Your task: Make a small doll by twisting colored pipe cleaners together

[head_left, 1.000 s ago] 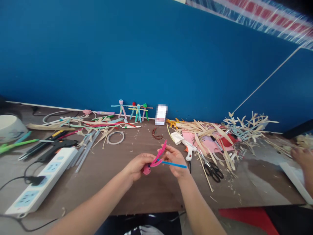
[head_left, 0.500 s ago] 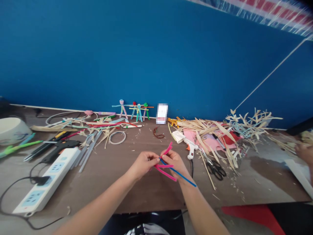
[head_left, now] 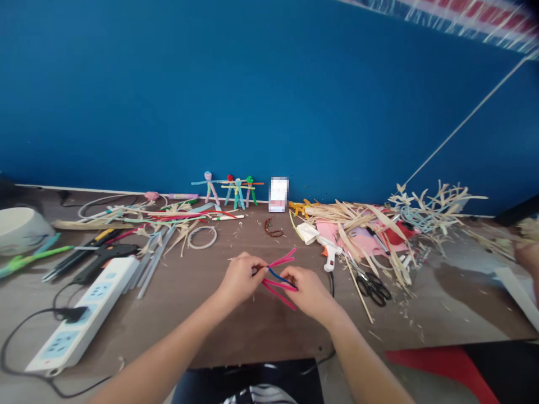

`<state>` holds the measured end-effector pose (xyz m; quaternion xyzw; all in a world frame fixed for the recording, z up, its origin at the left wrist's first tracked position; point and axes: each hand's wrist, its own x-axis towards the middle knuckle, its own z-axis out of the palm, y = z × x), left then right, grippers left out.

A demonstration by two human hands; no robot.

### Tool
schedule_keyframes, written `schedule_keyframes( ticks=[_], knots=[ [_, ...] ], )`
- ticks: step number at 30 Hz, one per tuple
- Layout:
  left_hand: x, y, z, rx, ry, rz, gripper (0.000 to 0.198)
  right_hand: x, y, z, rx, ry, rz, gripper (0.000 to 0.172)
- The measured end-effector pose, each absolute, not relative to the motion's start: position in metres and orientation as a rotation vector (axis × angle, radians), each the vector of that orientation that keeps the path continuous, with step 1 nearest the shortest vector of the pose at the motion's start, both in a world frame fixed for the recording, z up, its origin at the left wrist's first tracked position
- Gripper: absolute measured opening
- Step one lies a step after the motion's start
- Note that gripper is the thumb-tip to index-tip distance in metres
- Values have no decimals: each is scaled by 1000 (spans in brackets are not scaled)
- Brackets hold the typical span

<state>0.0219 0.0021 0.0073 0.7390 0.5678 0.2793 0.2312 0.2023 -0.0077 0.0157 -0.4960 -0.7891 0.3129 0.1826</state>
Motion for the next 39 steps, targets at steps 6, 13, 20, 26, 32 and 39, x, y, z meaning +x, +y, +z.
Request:
schedule_keyframes(
  ticks=[6, 13, 20, 26, 32, 39],
  knots=[
    [25, -3, 15, 2400, 1577, 600, 16, 201, -19, 42, -1473, -2679, 348, 20],
    [29, -4, 25, 2654, 1434, 361, 15, 202, -9, 63, -1302, -2920, 129, 16],
    [22, -5, 36, 2663, 1073, 529, 17, 209, 24, 70, -1162, -2716, 430, 17],
    [19, -8, 35, 2451, 1064, 759, 16, 212, 41, 36, -989, -2557, 1084, 20],
    [18, -7, 29, 2368, 1369, 887, 16, 207, 20, 27, -1000, -2414, 1036, 21],
    [17, -4, 28, 2555, 1516, 806, 17, 198, -4, 35, -1266, -2580, 565, 19]
  ],
)
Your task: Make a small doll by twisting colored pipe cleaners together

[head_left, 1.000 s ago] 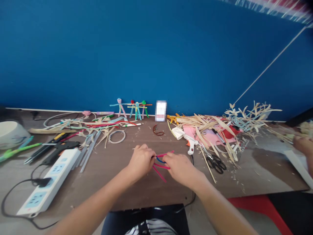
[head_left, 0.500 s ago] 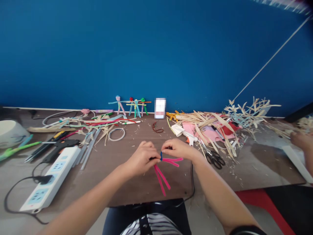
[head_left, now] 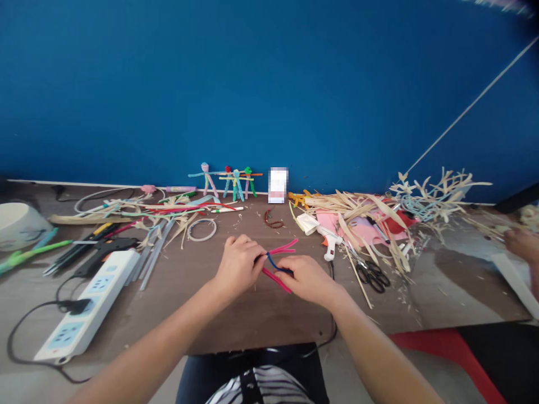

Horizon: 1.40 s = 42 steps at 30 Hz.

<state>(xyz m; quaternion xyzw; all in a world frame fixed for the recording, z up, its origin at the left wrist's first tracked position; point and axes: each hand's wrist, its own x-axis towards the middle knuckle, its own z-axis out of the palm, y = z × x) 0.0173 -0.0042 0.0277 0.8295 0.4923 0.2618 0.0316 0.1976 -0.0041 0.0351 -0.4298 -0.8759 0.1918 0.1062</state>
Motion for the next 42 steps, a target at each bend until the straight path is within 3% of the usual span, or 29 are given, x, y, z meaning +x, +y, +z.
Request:
schedule_keyframes(
  ticks=[5, 11, 18, 20, 37, 42],
  knots=[
    [19, -4, 27, 2756, 1423, 638, 21, 194, -13, 46, -1311, -2574, 421, 20],
    [16, -6, 32, 2746, 1141, 656, 20, 201, 5, 60, -1297, -2423, 516, 15],
    [14, -9, 34, 2374, 1136, 874, 19, 210, 36, 40, -1069, -2135, 1519, 20],
    [15, -9, 31, 2282, 1214, 932, 19, 208, 34, 33, -1080, -2029, 1641, 22],
    [18, -4, 22, 2247, 1533, 837, 14, 194, 4, 9, -1148, -1863, 1538, 18],
    [15, 1, 18, 2168, 1497, 851, 14, 194, 5, 7, -1110, -1718, 1576, 27]
  ],
)
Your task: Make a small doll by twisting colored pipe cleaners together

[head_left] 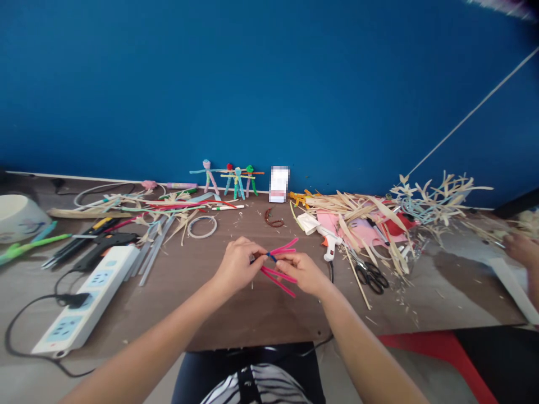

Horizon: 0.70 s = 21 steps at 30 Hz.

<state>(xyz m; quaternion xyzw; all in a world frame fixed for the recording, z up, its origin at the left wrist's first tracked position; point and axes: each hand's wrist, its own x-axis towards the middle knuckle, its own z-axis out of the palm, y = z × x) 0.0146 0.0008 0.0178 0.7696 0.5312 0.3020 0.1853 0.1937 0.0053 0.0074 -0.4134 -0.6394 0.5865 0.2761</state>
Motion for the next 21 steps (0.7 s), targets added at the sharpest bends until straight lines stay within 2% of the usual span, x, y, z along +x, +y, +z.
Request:
schedule_keyframes(
  ticks=[5, 9, 15, 21],
  knots=[
    [19, -2, 19, 2117, 1492, 847, 14, 185, 7, 3, -1081, -1576, 1371, 25],
    [23, -3, 20, 2077, 1476, 848, 14, 178, 8, -1, -1158, -1404, 1367, 17],
    [24, 0, 14, 1918, 1434, 873, 19, 177, 9, -1, -1186, -1259, 1349, 14],
    [18, 4, 13, 1407, 1382, 1184, 26, 182, 9, -2, -1123, -1178, 1287, 14]
  ],
)
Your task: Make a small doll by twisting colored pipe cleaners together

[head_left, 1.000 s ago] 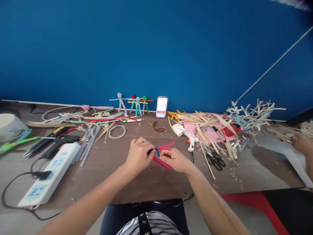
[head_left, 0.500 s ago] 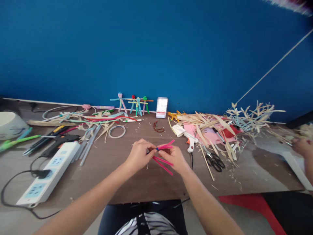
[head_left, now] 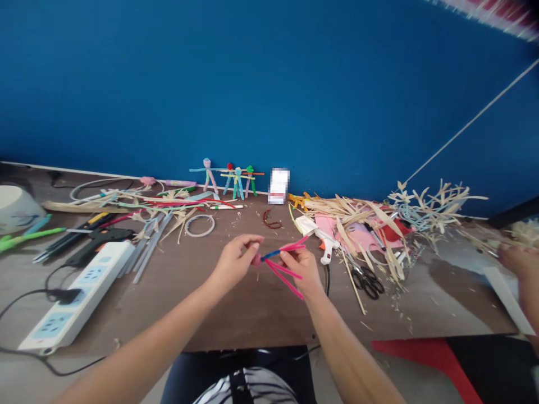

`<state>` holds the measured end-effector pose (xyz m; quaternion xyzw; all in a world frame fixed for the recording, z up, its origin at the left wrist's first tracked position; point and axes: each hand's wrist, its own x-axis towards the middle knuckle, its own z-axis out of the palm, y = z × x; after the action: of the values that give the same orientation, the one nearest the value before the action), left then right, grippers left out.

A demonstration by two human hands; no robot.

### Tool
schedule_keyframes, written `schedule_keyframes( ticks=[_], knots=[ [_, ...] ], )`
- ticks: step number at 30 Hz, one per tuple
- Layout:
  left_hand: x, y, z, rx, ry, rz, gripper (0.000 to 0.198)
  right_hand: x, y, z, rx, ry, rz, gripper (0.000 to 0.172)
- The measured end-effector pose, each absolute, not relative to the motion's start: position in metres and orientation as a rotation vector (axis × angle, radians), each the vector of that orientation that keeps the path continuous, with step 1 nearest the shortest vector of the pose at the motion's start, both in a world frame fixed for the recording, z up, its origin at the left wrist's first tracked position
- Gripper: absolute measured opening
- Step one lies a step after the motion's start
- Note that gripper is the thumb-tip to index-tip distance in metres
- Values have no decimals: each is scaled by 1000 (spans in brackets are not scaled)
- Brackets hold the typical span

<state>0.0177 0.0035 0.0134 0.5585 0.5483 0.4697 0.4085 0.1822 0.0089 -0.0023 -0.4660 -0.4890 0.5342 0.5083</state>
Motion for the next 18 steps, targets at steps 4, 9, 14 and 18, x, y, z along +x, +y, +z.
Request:
schedule_keyframes(
  ticks=[4, 9, 14, 18],
  knots=[
    [12, 3, 8, 956, 1293, 1118, 34, 189, 9, -7, -992, -1218, 1174, 8],
    [18, -6, 0, 507, 871, 774, 34, 192, 8, -8, -894, -1388, 1031, 4],
    [33, -11, 3, 348, 826, 807, 20, 192, 5, -7, -875, -1473, 956, 6],
    [41, -13, 6, 309, 886, 864, 20, 192, 4, -8, -874, -1457, 1002, 7]
  ],
)
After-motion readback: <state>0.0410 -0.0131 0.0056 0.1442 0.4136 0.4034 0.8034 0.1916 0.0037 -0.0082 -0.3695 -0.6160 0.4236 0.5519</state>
